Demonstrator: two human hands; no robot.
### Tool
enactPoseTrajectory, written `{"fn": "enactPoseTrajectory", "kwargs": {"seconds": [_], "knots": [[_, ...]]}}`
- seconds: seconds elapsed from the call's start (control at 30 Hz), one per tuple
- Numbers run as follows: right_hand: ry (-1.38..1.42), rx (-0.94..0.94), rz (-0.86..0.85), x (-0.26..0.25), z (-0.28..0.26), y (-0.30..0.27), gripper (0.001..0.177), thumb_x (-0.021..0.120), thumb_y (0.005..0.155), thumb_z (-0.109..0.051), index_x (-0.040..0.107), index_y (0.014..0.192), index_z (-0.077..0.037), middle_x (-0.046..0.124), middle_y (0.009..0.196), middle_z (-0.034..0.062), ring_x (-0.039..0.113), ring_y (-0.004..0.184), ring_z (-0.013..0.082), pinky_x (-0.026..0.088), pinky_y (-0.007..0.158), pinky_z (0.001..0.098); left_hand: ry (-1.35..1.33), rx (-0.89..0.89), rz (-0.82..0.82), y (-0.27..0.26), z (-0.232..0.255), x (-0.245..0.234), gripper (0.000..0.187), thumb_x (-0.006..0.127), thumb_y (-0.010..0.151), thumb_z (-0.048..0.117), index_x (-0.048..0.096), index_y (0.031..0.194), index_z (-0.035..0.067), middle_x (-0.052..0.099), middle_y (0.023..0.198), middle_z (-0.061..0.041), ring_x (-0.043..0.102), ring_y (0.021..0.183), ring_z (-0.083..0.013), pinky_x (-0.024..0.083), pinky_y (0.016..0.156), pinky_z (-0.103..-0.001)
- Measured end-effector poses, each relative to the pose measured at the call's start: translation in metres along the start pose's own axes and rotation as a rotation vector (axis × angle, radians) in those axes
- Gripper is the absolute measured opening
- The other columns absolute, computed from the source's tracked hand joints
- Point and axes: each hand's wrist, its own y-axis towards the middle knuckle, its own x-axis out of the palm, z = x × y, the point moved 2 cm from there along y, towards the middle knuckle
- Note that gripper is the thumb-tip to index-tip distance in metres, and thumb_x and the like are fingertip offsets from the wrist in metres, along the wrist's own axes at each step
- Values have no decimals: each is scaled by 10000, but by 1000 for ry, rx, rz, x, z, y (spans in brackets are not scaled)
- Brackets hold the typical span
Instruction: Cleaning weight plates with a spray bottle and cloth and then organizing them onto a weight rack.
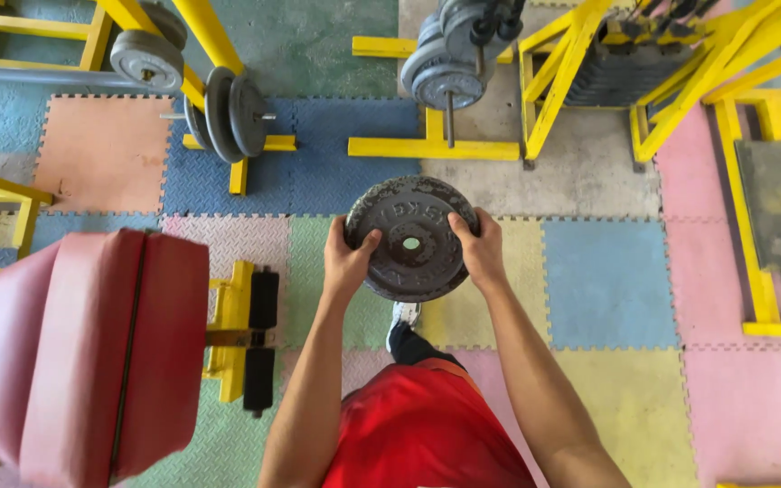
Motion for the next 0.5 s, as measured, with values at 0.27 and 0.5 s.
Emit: {"fn": "enactPoseTrajectory", "kwargs": {"seconds": [0.27, 0.5], "knots": [[-21, 40, -35, 20, -23, 139, 328, 736, 947, -313, 684, 982, 9, 676, 871, 22, 575, 792, 104, 494, 710, 298, 35, -10, 74, 114, 39, 32, 481, 820, 862, 225, 601, 1212, -22, 726, 1022, -114, 679, 922, -173, 559, 851, -319], [83, 61, -63, 64, -29, 219, 375, 748, 943, -311, 697, 1069, 39, 705, 957, 42, 616, 841, 121, 518, 759, 294, 84, -23, 97, 198, 50, 23, 506, 816, 864, 240, 599, 1235, -27, 732, 1046, -128, 691, 945, -182, 564, 867, -325]]}}
